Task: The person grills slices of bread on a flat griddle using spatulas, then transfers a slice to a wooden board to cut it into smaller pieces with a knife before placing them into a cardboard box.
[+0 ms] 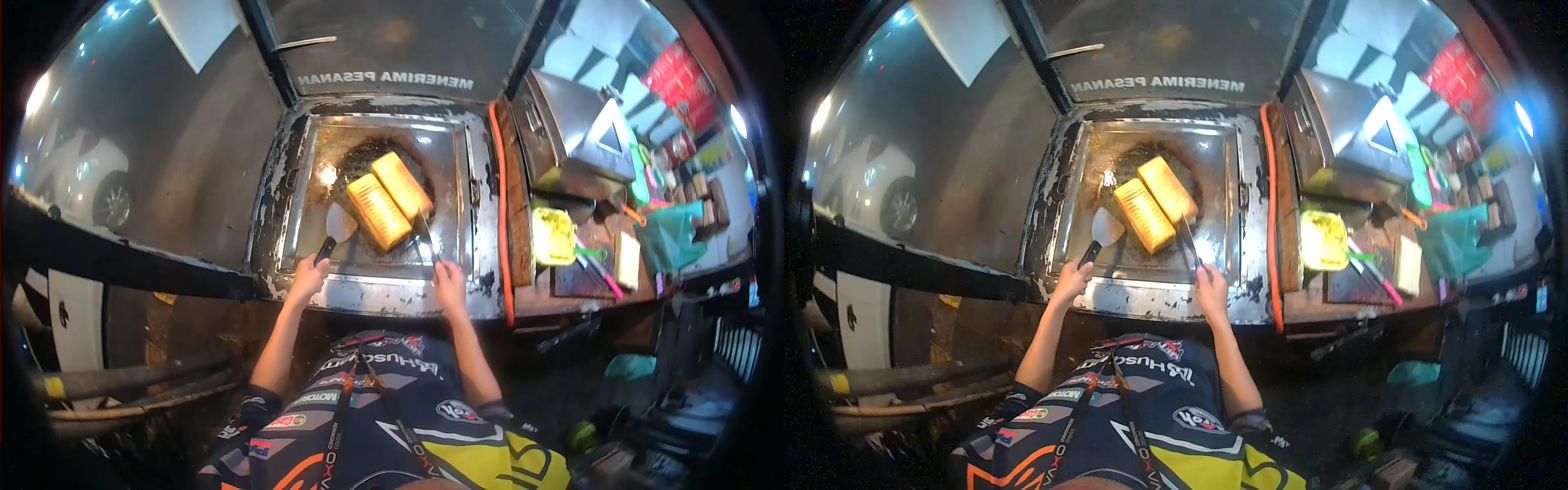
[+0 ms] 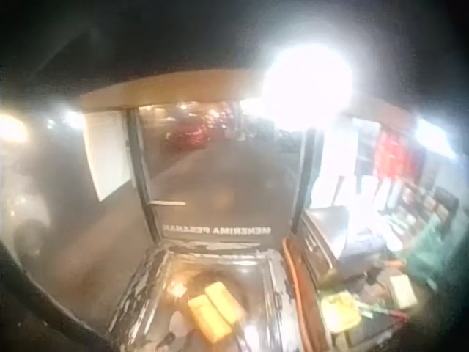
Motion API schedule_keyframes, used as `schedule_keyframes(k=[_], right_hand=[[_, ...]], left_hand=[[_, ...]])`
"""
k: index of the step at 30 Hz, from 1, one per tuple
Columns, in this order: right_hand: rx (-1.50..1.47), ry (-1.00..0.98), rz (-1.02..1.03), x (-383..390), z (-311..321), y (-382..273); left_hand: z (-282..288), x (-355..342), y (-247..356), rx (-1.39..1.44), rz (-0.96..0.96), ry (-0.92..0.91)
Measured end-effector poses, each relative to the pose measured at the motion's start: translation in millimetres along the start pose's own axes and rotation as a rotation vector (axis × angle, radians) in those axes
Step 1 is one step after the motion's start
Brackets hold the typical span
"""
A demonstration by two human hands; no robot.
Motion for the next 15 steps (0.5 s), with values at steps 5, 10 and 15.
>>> schedule_keyframes(k=[5,10,15], right_hand=[[0.253,-0.161,0.098,-7,-25,-26],[0.534,-0.290,0.304,-3,-6,-44],[0.603,-0.250,0.397,-20,-38,-32]], left_hand=[[11,-36,8,-0.145,-0.049,0.068],[17,-46,52,-0.621,-0.288,0.150],[12,-38,67,-0.729,-0.231,0.080]])
Point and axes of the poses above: each hand's wrist, its own x-axis away from the middle knuckle, its own z-axis out of the back of the hand, y = z × x, the point moved 8 cm from there along -x, towards the middle knuckle, and after that the axes turned 10 degrees about z, right-handed, at the moved point
